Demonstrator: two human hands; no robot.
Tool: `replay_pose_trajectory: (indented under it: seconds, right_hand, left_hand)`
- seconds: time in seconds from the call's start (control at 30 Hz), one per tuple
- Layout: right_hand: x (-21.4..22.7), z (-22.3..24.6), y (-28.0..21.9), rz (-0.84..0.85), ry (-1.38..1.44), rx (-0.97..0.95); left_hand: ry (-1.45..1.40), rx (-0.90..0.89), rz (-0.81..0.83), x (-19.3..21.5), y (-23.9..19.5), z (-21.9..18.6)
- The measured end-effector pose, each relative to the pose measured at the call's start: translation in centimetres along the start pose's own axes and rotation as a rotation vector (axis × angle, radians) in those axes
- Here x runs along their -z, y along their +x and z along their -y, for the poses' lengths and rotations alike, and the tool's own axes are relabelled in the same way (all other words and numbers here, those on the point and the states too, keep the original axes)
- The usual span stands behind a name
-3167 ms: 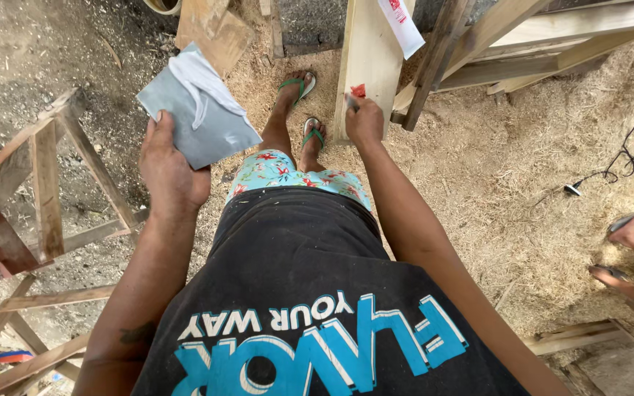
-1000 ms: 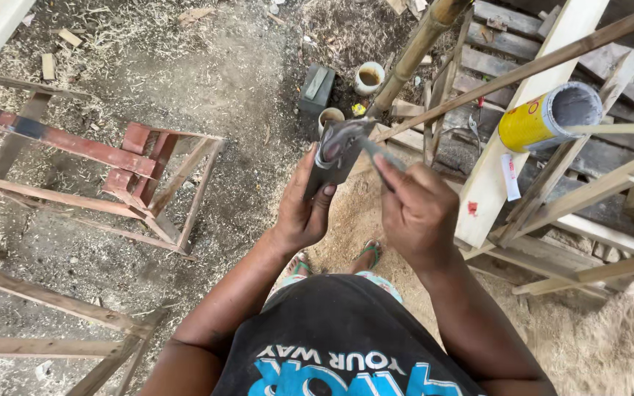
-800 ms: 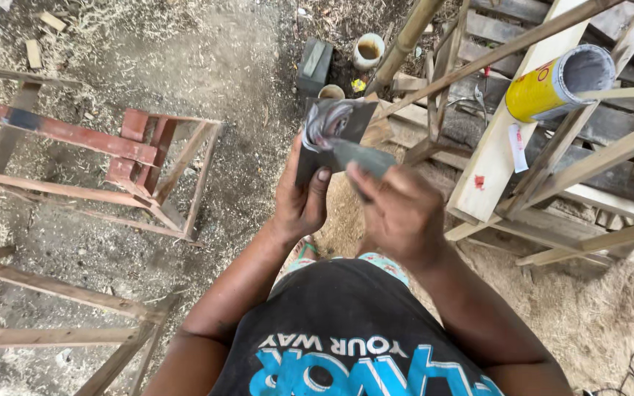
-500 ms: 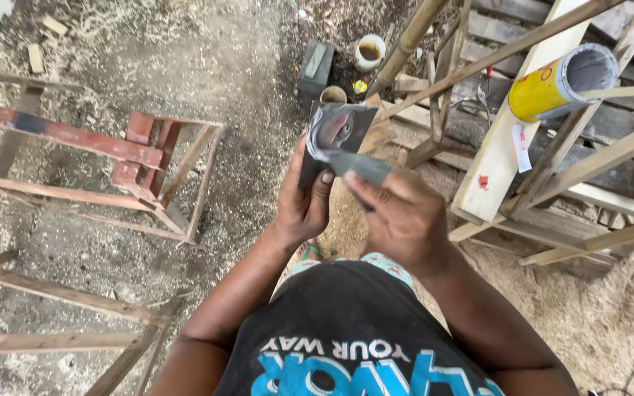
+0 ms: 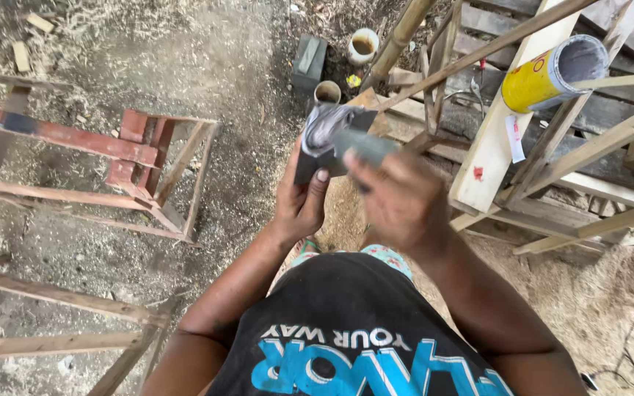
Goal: The person applies a white filler substance to gaps and joints in a wooden structure using a putty knife. They spread the filler into the crevices and smooth the surface, occasionally scraping excess material from the tool onto a small metal plate.
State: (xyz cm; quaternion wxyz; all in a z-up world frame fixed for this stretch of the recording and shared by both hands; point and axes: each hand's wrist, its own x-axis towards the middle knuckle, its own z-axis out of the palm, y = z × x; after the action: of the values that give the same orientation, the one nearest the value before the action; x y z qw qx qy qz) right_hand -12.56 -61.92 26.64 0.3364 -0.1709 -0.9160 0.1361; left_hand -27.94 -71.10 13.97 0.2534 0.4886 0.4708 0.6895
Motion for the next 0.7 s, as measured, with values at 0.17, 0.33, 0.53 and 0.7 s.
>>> replay_pose_trajectory:
  seconds: [0.17, 0.33, 0.53, 0.7]
  right_hand:
    - [-0.8, -1.2, -0.5, -0.090, 0.067, -0.063]
    - [-0.8, -1.5, -1.1, -0.161, 0.113, 0.008]
    - [-1.2, -2.1, -1.6, -0.186, 0.186, -0.165]
    - [-1.3, -2.6, -1.7, -0.134, 0.161, 0.013]
  left_hand:
    - [0.016, -0.123, -0.095, 0.1, 0.5, 1.1]
    - [-0.022, -0.183, -0.147, -0.4, 0.0, 1.3]
    - [0.082, -0.274, -0.160, -0.4, 0.2, 1.7]
    - [0.070, -0.325, -0.161, -0.3, 0.7, 2.3]
